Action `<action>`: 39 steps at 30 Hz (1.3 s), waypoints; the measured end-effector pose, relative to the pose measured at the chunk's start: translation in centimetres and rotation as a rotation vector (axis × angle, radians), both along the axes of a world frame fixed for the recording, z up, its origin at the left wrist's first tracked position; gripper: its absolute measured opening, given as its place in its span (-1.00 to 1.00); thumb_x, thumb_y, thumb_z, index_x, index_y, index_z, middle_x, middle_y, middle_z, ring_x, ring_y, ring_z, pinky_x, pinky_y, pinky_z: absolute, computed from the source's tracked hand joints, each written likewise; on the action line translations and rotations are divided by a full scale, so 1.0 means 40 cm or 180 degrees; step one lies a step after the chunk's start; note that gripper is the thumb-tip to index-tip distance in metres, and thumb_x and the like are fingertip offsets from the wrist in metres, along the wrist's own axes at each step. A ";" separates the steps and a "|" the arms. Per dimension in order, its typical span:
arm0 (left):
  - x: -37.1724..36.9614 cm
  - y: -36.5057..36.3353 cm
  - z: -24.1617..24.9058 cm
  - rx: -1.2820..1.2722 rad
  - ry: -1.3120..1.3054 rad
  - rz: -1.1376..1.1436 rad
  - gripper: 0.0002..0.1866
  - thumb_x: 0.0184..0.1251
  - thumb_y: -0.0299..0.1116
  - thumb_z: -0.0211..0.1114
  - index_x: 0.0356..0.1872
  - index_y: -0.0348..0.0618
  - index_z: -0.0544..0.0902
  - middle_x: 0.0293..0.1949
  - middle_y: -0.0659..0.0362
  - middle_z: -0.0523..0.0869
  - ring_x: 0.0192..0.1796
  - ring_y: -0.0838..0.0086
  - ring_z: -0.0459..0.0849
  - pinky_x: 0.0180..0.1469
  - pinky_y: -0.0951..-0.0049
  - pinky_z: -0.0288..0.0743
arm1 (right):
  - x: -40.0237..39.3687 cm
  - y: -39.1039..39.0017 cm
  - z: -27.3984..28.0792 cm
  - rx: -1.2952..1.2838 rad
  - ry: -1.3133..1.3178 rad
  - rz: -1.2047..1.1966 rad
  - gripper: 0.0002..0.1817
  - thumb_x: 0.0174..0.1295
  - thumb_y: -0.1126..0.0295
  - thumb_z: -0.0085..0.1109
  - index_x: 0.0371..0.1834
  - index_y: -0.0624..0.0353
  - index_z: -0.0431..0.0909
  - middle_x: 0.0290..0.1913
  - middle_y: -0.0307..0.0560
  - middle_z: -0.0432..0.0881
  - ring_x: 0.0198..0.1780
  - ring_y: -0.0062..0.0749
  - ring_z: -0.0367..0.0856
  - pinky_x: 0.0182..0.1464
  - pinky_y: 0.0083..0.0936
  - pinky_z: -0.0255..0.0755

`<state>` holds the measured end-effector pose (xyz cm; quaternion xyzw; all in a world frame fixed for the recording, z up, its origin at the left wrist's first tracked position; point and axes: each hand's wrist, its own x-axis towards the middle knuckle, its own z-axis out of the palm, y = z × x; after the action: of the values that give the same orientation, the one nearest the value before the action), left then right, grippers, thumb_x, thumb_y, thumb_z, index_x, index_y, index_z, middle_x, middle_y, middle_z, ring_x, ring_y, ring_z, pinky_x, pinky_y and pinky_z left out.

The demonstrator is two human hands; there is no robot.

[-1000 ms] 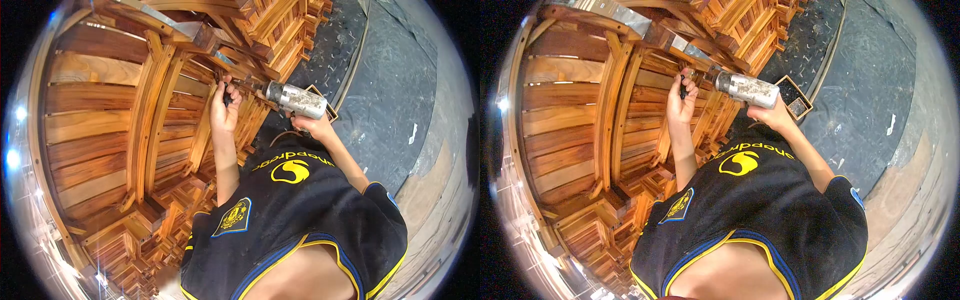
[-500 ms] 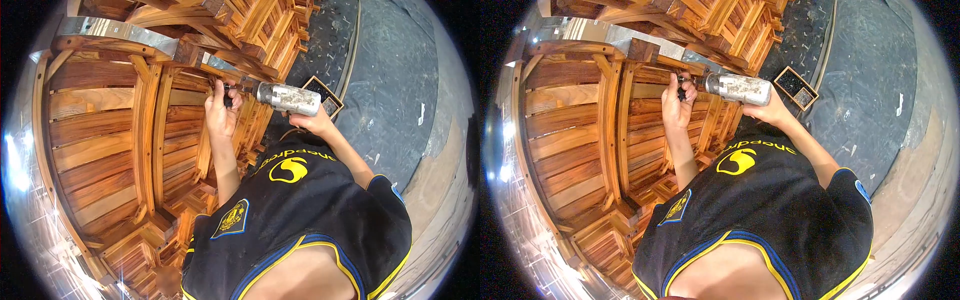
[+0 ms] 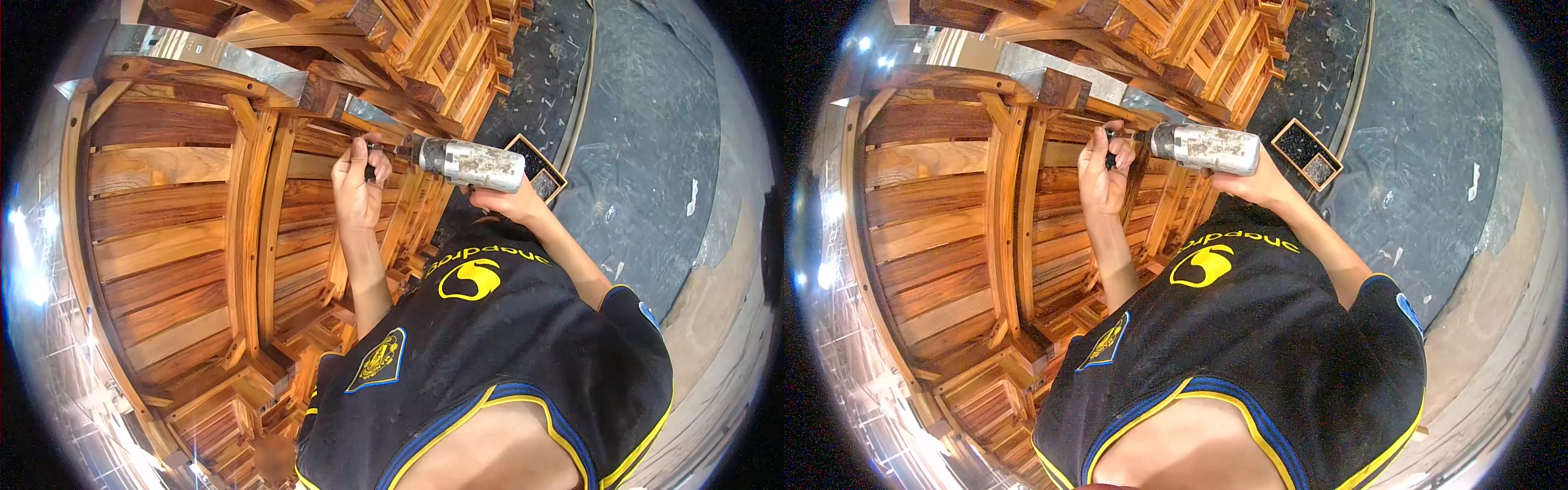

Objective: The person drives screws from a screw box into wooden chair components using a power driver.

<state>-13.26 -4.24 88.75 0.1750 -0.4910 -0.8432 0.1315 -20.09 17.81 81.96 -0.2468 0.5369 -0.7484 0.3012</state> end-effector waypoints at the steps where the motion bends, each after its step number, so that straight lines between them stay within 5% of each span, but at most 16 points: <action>1: -0.004 0.000 0.003 0.0000 0.0010 0.0007 -0.67 0.40 -0.19 0.14 -0.18 -0.35 0.49 -0.57 0.32 0.34 -0.55 0.63 0.28 -0.45 0.61 0.18 | -0.002 -0.007 -0.005 -0.0050 0.0158 -0.0079 -0.63 -0.18 0.60 0.21 -0.18 0.26 0.56 -0.35 -0.24 0.63 -0.30 -0.61 0.55 -0.21 -0.61 0.44; 6: -0.028 -0.009 0.007 0.0200 0.0131 0.0061 -0.68 0.40 -0.21 0.13 -0.13 -0.34 0.47 -0.58 0.31 0.32 -0.54 0.61 0.26 -0.44 0.60 0.18 | -0.024 -0.024 0.010 -0.0106 0.0291 -0.0144 -0.60 -0.16 0.62 0.19 -0.13 0.25 0.54 -0.37 -0.26 0.60 -0.32 -0.61 0.51 -0.26 -0.60 0.42; 8: -0.027 -0.014 0.010 0.0210 0.0131 0.0053 -0.68 0.40 -0.21 0.13 -0.13 -0.33 0.46 -0.58 0.31 0.32 -0.54 0.61 0.26 -0.44 0.60 0.18 | -0.025 -0.023 0.017 0.0114 -0.0219 0.0033 -0.58 -0.22 0.60 0.20 -0.15 0.31 0.56 -0.22 -0.22 0.67 -0.18 -0.59 0.58 -0.04 -0.58 0.44; 11: -0.034 -0.019 0.018 0.0290 0.0061 0.0030 -0.68 0.40 -0.21 0.13 -0.14 -0.33 0.46 -0.58 0.30 0.32 -0.54 0.60 0.26 -0.45 0.59 0.16 | -0.041 -0.031 0.017 0.0150 0.0659 -0.0008 -0.59 -0.22 0.60 0.20 -0.16 0.31 0.57 -0.22 -0.21 0.67 -0.18 -0.58 0.58 -0.05 -0.59 0.44; 15: -0.037 -0.022 0.010 0.0703 0.0154 -0.0064 -0.65 0.38 -0.21 0.17 -0.14 -0.39 0.50 -0.58 0.29 0.36 -0.52 0.60 0.32 -0.45 0.58 0.21 | -0.031 -0.051 0.006 -0.0066 0.0315 -0.0254 -0.63 -0.21 0.60 0.21 -0.20 0.31 0.58 -0.30 -0.20 0.68 -0.25 -0.58 0.60 -0.11 -0.60 0.45; 17: -0.049 -0.019 0.011 0.0496 0.0067 0.0092 -0.65 0.39 -0.21 0.15 -0.13 -0.39 0.50 -0.57 0.29 0.36 -0.52 0.59 0.32 -0.45 0.58 0.20 | -0.031 -0.068 -0.072 0.0219 0.0805 -0.0676 -0.66 -0.19 0.59 0.22 -0.22 0.30 0.60 -0.34 -0.20 0.68 -0.27 -0.61 0.60 -0.13 -0.62 0.45; 24: -0.074 0.021 0.045 0.0230 0.0109 0.0421 -0.59 0.47 -0.18 0.01 0.07 -0.37 0.42 -0.56 0.31 0.29 -0.53 0.60 0.24 -0.45 0.58 0.15 | -0.068 -0.079 0.026 -0.0281 0.1436 -0.0585 -0.68 -0.16 0.58 0.24 -0.22 0.31 0.62 -0.29 -0.17 0.70 -0.25 -0.66 0.59 -0.13 -0.64 0.45; 39: -0.074 0.013 0.070 0.0394 0.0315 0.0180 -0.69 0.41 -0.41 0.03 0.13 -0.18 0.39 -0.62 0.36 0.20 -0.57 0.65 0.15 -0.49 0.63 0.10 | -0.089 -0.109 0.033 -0.0208 0.1456 -0.0574 -0.69 -0.17 0.58 0.27 -0.25 0.31 0.62 -0.31 -0.22 0.69 -0.27 -0.70 0.58 -0.17 -0.66 0.43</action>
<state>-16.22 -3.71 91.55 0.1546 -0.4256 -0.8756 0.1684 -23.63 13.45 83.30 -0.3705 0.5864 -0.7139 0.0958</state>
